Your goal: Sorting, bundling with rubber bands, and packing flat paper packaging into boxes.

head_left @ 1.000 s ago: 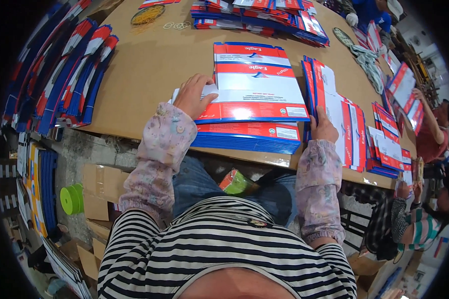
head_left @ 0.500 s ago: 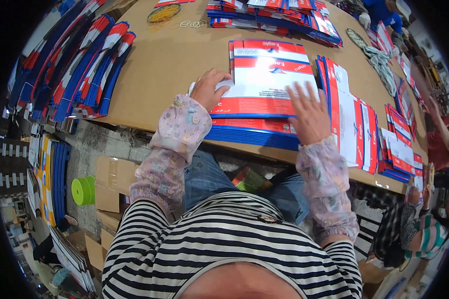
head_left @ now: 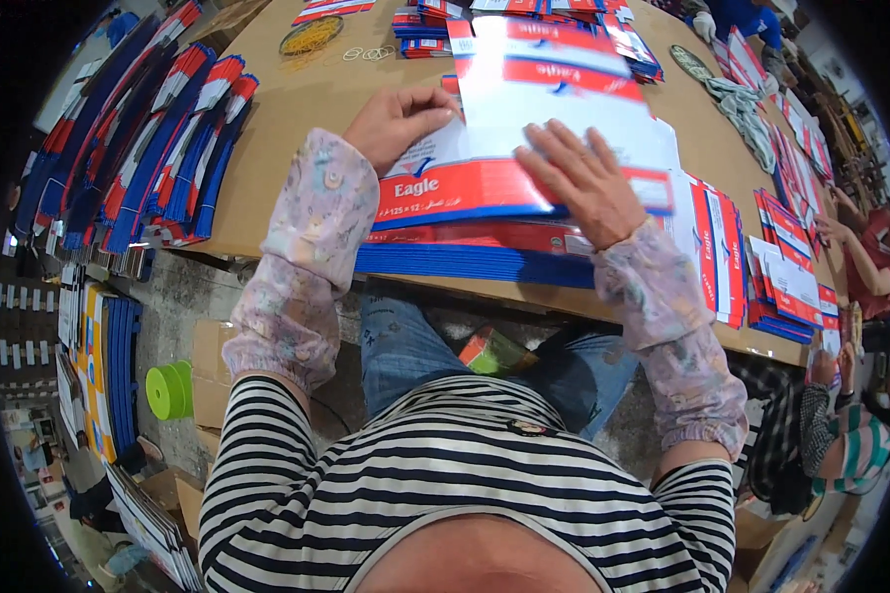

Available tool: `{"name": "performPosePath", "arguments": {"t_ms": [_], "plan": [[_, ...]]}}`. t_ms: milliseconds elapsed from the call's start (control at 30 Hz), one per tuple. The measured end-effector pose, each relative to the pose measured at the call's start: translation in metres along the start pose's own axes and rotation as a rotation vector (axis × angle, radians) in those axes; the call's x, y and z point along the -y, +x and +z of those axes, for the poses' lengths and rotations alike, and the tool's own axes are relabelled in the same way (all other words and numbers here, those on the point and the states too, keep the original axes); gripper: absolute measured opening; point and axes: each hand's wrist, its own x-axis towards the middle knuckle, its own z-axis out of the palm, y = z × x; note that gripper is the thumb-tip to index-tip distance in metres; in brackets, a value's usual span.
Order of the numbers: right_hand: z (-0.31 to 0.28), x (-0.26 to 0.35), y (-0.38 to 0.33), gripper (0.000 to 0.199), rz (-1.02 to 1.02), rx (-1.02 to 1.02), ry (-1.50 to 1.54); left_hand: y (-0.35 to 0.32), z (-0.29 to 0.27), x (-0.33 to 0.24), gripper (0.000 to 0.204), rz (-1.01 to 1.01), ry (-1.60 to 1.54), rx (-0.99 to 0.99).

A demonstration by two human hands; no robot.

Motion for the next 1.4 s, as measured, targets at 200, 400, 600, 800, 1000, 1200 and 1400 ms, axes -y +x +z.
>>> {"name": "performPosePath", "arguments": {"t_ms": [200, 400, 600, 800, 1000, 1200, 1400], "plan": [[-0.043, -0.052, -0.024, 0.061, 0.265, -0.413, -0.073, 0.014, -0.009, 0.0, 0.03, 0.06, -0.158, -0.548], [0.064, -0.11, -0.099, 0.051, 0.871, -0.157, -0.146, -0.002, 0.003, 0.118, 0.043, -0.204, 0.732, -0.196], [0.121, -0.099, -0.127, 0.057, 1.044, 0.227, 0.194, -0.008, 0.03, 0.102, 0.039, -0.167, 1.115, -0.183], [0.083, -0.02, -0.019, 0.076, 0.375, 0.022, 0.239, -0.011, 0.021, 0.11, 0.035, -0.133, 1.13, -0.243], [0.101, 0.006, 0.021, 0.081, 0.378, 0.492, 0.267, -0.007, 0.023, 0.108, 0.028, 0.022, 1.045, -0.326], [0.095, 0.007, 0.028, 0.079, 0.334, 0.559, 0.187, -0.008, 0.016, 0.101, 0.025, 0.02, 1.018, -0.322], [0.097, 0.012, 0.026, 0.08, 0.307, 0.428, 0.258, -0.005, 0.007, 0.098, 0.015, -0.008, 0.915, -0.373]]}}
